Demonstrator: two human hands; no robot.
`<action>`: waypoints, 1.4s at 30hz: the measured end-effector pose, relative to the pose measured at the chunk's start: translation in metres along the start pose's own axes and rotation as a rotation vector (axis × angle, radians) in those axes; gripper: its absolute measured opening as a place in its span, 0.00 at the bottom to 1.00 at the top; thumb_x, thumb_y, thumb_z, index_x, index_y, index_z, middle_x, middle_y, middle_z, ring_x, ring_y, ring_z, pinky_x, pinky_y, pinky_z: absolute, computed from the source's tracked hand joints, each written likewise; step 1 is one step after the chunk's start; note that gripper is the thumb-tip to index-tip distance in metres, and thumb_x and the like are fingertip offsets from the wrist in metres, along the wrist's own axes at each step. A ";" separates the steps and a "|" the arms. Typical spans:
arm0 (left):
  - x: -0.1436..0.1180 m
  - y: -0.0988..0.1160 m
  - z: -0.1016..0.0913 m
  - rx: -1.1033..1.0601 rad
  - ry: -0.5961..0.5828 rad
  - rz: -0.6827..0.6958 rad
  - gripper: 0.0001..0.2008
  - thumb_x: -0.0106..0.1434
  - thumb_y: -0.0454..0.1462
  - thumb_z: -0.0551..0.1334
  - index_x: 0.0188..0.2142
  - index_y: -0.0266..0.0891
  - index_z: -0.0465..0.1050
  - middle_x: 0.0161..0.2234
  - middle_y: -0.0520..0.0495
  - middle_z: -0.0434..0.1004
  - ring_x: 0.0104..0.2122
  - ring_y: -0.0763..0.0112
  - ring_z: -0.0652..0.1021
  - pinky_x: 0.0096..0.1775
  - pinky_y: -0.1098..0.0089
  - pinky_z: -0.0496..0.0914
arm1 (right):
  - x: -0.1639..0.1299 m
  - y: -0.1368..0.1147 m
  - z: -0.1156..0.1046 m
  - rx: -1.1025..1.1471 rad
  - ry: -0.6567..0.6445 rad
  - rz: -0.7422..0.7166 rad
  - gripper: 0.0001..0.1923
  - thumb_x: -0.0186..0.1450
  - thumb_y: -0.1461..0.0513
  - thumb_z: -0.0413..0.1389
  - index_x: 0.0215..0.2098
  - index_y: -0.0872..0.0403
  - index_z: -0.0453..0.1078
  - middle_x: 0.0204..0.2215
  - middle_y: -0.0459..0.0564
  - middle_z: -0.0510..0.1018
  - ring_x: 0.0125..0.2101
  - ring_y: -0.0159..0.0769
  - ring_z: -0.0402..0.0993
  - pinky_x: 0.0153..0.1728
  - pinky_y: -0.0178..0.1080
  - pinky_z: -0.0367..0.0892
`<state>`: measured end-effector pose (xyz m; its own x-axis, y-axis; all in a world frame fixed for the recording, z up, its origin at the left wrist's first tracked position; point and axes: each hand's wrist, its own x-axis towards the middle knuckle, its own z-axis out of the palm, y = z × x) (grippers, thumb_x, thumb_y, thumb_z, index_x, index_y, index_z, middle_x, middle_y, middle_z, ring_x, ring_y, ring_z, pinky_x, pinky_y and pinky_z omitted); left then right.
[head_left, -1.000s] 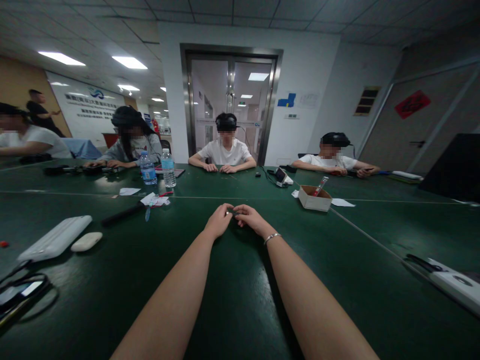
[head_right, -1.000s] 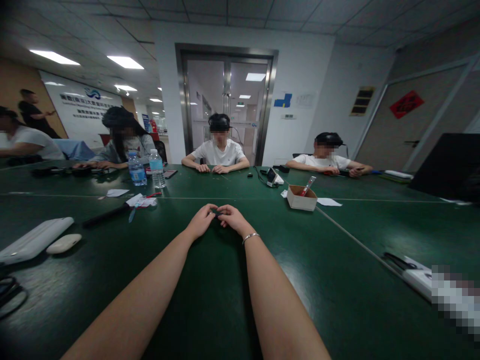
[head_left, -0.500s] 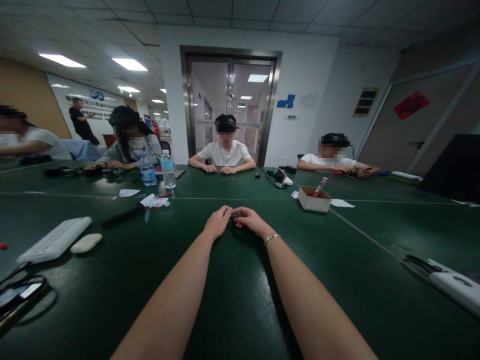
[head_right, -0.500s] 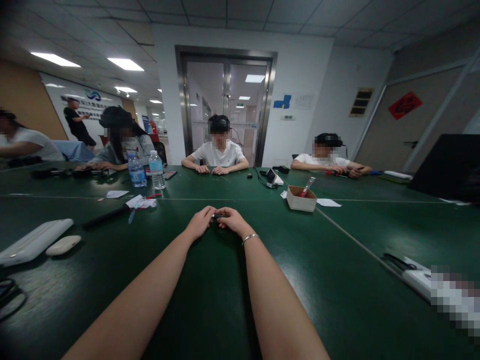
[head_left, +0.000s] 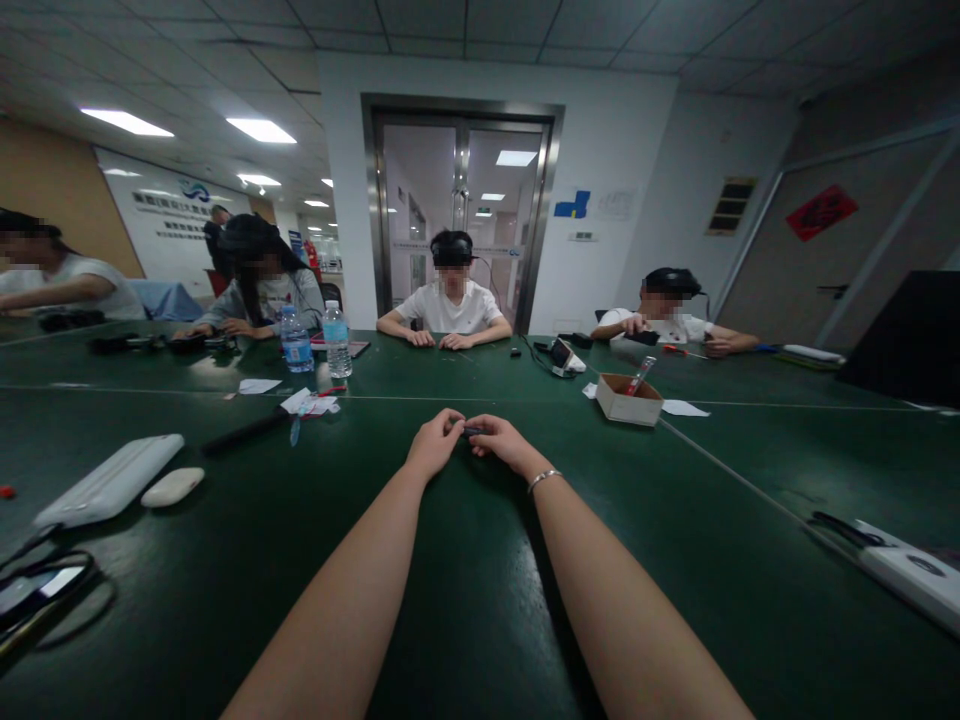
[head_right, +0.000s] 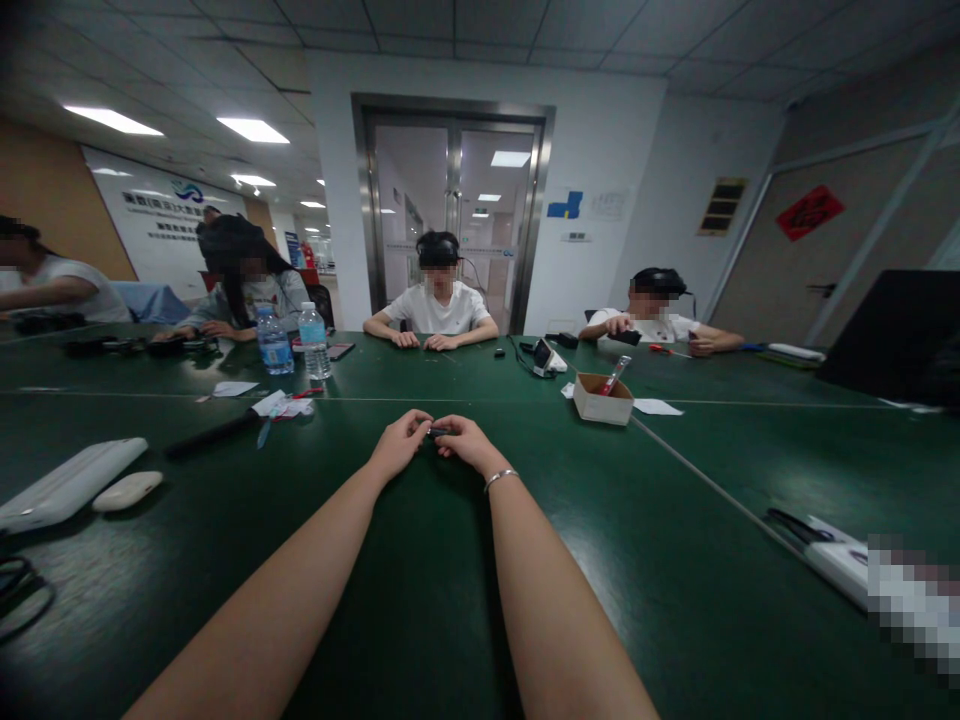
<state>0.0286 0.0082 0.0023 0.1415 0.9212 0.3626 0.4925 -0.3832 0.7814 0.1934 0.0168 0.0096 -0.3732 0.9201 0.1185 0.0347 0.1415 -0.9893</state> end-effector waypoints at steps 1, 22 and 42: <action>0.000 0.000 0.000 0.002 -0.001 -0.008 0.16 0.60 0.48 0.53 0.40 0.43 0.69 0.26 0.51 0.70 0.25 0.72 0.70 0.28 0.73 0.62 | 0.000 0.000 0.000 0.002 0.002 0.001 0.13 0.54 0.74 0.55 0.37 0.58 0.68 0.25 0.43 0.73 0.18 0.22 0.67 0.21 0.27 0.67; 0.002 0.001 -0.002 0.086 0.029 -0.022 0.16 0.62 0.48 0.49 0.37 0.43 0.70 0.32 0.49 0.71 0.31 0.70 0.71 0.32 0.72 0.65 | 0.001 0.001 -0.001 -0.004 0.009 0.007 0.13 0.55 0.74 0.54 0.38 0.59 0.67 0.24 0.43 0.73 0.18 0.22 0.68 0.21 0.26 0.66; 0.000 0.002 -0.003 0.026 0.053 -0.002 0.14 0.61 0.46 0.52 0.37 0.41 0.70 0.35 0.48 0.72 0.34 0.69 0.72 0.34 0.71 0.66 | 0.002 0.003 -0.001 0.006 0.027 0.025 0.13 0.55 0.75 0.54 0.38 0.59 0.67 0.23 0.43 0.73 0.17 0.22 0.68 0.21 0.26 0.67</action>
<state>0.0278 0.0074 0.0057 0.0947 0.9168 0.3881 0.5150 -0.3787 0.7690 0.1933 0.0194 0.0074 -0.3470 0.9330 0.0955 0.0387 0.1160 -0.9925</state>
